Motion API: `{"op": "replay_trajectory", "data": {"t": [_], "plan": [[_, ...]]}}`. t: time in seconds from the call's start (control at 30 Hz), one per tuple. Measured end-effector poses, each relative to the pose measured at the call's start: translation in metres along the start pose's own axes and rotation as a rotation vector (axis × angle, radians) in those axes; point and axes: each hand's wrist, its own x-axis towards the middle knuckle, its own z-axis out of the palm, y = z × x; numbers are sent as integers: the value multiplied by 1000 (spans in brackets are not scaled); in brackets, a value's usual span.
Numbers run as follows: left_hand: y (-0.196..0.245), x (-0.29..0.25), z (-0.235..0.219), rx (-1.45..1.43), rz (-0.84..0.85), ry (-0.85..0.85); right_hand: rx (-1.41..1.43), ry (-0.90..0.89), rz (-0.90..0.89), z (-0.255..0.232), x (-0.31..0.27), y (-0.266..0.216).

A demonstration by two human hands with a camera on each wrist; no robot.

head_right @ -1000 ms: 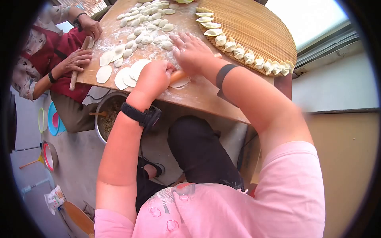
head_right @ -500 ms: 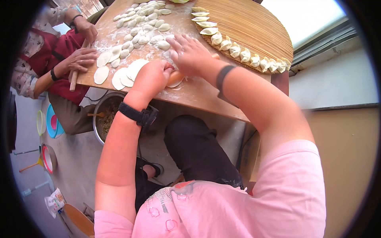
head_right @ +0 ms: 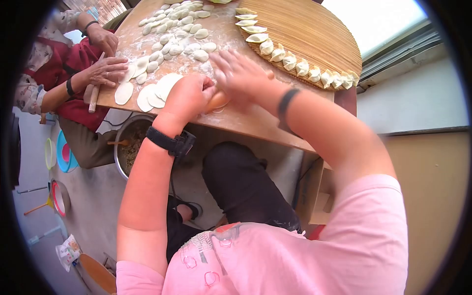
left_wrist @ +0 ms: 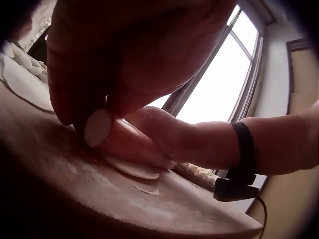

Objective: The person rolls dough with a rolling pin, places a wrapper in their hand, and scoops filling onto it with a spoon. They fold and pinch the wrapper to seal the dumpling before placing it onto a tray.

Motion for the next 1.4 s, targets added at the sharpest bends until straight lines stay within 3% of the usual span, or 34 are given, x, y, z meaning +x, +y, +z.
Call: {"op": "replay_trajectory", "data": {"t": [0.03,0.13,0.23,0.33,0.37,0.47,0.57,0.67,0.7,0.8,0.87,0.93,0.97,1.0,1.1,1.23,1.33,1.4], "plan": [[-4,0,4,11,15,2,244,-42,165,-6,-19,-10],[-8,-3,3,-92,20,-41,232,-69,119,-15,-51,-13],[-4,-3,1,-63,39,-60,156,-30,129,3,-11,-1],[-5,1,1,17,29,-36,-219,-85,18,7,31,14],[-5,3,4,33,26,-32,-103,35,59,24,32,19],[-1,1,10,7,59,10,268,-1,200,-1,-16,-9],[-7,-2,11,-14,42,59,203,-26,121,-14,-54,-15],[1,-4,-3,-33,-1,-126,211,-39,137,-12,-34,-10],[-4,-7,5,-2,73,-1,202,-16,146,-3,-13,-5],[0,5,2,88,-17,-81,6,25,91,20,32,11],[4,6,5,41,-18,-55,-114,17,29,25,27,16],[1,6,9,9,1,13,-160,-18,-51,-2,-11,-4],[-5,5,14,2,19,66,229,-41,179,-8,-29,-15],[-11,3,17,-2,34,118,223,-39,158,-13,-41,-19],[-20,3,19,-204,1,50,192,-6,102,-11,-51,-17],[-13,0,11,-6,36,91,190,45,157,12,15,-1],[-6,7,6,33,-44,-12,147,49,170,12,20,-1],[-3,5,3,53,-58,-37,214,53,137,4,-10,-11]]}}
